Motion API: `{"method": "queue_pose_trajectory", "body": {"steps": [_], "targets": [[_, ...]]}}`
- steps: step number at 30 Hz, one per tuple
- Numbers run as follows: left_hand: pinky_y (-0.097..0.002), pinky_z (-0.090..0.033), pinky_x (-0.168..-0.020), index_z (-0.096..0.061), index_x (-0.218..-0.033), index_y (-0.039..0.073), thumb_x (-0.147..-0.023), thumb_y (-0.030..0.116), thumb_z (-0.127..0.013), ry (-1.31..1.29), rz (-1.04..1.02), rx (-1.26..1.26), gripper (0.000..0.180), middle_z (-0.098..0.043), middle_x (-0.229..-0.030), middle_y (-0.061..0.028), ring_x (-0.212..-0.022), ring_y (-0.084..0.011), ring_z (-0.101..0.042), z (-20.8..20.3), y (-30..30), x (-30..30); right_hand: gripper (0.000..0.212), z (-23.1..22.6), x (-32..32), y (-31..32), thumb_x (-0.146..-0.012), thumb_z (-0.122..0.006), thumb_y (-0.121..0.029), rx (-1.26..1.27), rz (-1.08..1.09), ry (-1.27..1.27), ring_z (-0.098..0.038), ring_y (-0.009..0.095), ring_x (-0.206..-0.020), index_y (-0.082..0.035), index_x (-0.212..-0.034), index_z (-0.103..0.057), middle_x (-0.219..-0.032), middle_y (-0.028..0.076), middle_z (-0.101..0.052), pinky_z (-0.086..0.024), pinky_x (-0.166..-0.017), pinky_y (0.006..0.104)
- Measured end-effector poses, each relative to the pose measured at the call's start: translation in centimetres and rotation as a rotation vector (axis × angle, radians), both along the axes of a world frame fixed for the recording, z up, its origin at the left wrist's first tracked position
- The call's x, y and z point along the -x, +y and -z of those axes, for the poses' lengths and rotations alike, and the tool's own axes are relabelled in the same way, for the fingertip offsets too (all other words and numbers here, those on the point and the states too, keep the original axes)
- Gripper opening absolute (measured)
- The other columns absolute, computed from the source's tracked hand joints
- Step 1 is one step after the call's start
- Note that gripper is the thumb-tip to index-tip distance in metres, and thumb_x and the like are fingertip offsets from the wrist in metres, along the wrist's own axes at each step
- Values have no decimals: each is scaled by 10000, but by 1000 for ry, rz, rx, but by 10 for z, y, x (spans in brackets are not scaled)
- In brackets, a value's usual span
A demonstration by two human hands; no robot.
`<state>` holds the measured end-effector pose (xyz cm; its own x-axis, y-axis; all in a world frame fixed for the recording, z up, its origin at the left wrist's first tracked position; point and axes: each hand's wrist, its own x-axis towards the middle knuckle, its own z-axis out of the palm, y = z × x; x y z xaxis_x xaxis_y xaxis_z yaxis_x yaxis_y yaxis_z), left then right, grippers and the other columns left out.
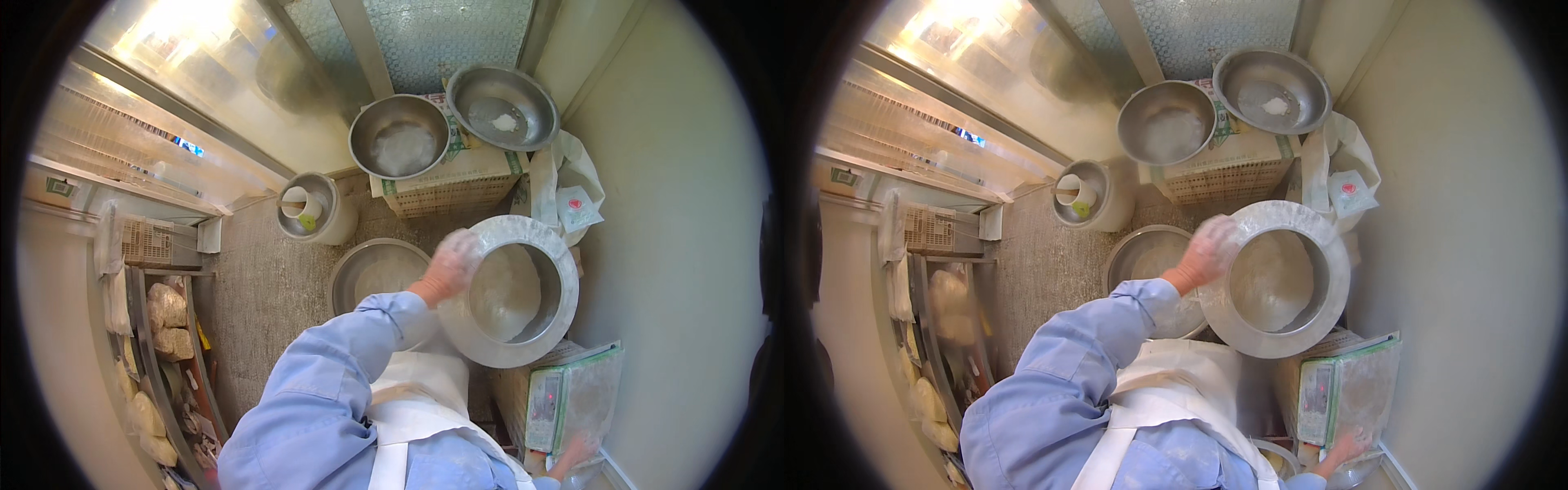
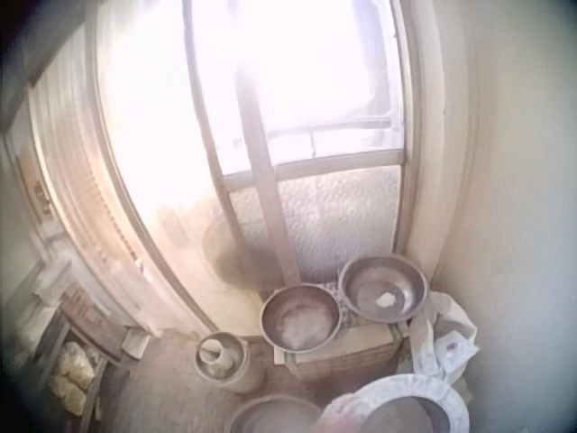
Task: The person scoops flour from a large sack into a metal bowl, weighs it on a digital scale, and pours it into a mixing bowl. They then add a small packet of powder and a measured amount of water to the mixing bowl.
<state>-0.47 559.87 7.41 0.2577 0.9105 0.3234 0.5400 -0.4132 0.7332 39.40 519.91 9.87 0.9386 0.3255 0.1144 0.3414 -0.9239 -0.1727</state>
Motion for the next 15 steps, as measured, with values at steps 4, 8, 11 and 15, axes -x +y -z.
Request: {"method": "queue_pose_trajectory", "body": {"steps": [4, 8, 11, 15], "targets": [[-375, -408, -879, -526, -1065, -26, -841, 203, -506, -61, -496, 127, 321, -554, -1044, -226, -985, -349, -528, 45, 54, 56, 529, 17, -9, -59, -793, -577, -304, 351, 160, -196, -456, 388, -1068, 80, -1144, -481, -1133, 252, -503, -345, -935, 437], [-321, -451, -545, -539, -857, 22, -850, 244, -484, -800, -480, 909, 229, -532, -633, -54, -550, -185, -506, 122, 120, 125, 530, 24, -3, -76, -792, -576, -303, 466, 179, -123, -451, 390, -1073, 73, -1151, -478, -1142, 252, -498, -341, -939, 440], [-300, -454, -545, -506, -889, 61, -857, 252, -501, -1048, -330, 850, 194, -509, -719, -48, -639, -150, -501, 167, 154, 140, 530, 21, 3, -71, -791, -576, -302, 506, 163, -81, -448, 391, -1077, 68, -1157, -477, -1149, 251, -494, -339, -943, 442], [-327, -487, -606, -498, -966, 29, -842, 174, -543, -1008, -545, 751, 196, -504, -881, -73, -747, -190, -517, 180, 178, 133, 531, 16, 7, -66, -790, -576, -301, 522, 148, -48, -443, 392, -1082, 62, -1164, -474, -1157, 251, -489, -335, -947, 445]]}}
